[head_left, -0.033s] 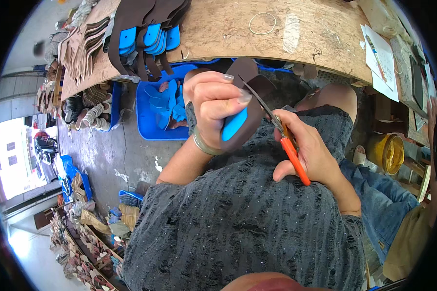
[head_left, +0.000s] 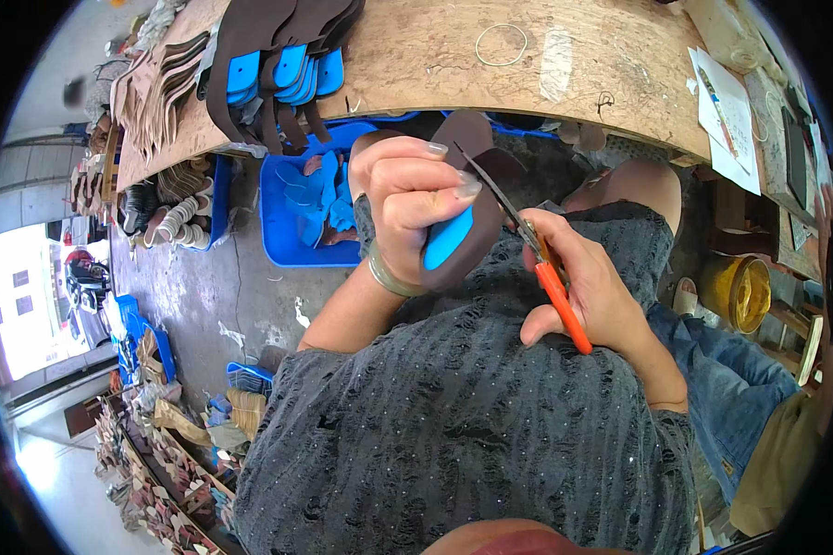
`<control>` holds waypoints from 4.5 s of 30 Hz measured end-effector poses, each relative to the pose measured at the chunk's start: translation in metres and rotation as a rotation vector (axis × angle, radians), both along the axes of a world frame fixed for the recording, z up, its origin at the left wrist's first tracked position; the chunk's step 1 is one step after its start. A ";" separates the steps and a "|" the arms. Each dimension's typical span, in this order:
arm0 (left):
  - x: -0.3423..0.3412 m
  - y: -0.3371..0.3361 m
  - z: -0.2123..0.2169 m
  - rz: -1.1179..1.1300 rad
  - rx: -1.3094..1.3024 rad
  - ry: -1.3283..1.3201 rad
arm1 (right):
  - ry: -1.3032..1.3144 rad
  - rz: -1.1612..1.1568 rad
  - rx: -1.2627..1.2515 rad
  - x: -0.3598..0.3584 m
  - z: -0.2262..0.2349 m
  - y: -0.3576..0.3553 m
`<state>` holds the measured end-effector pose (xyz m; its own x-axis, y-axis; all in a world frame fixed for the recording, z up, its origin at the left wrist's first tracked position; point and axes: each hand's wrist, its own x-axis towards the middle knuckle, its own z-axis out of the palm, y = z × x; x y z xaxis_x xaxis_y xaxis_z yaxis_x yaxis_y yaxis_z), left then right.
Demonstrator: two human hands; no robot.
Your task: The recorder is assembling and trimming insole components for shoes, using scissors and manual manipulation.
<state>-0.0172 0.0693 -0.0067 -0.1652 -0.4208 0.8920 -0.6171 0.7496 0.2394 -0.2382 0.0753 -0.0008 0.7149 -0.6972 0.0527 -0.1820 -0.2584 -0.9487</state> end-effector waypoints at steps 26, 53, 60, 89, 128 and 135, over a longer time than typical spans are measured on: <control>0.031 -0.030 0.012 -0.461 0.813 1.226 | 0.474 -0.570 -0.872 -0.002 0.004 -0.165; -0.016 -0.035 -0.012 -0.237 0.528 1.047 | -0.512 -0.369 0.057 0.102 -0.049 -0.102; -0.002 -0.028 -0.011 -0.362 0.623 1.006 | -0.506 -0.070 0.600 0.096 -0.044 -0.121; -0.023 -0.062 -0.016 -0.615 0.809 1.137 | -0.308 -0.499 0.026 0.049 0.004 -0.096; -0.025 -0.058 -0.044 -0.702 0.942 1.247 | -0.090 -0.467 0.228 0.010 -0.039 -0.074; -0.026 -0.053 -0.043 -0.748 0.927 1.198 | -0.330 -0.418 0.410 0.032 -0.036 -0.061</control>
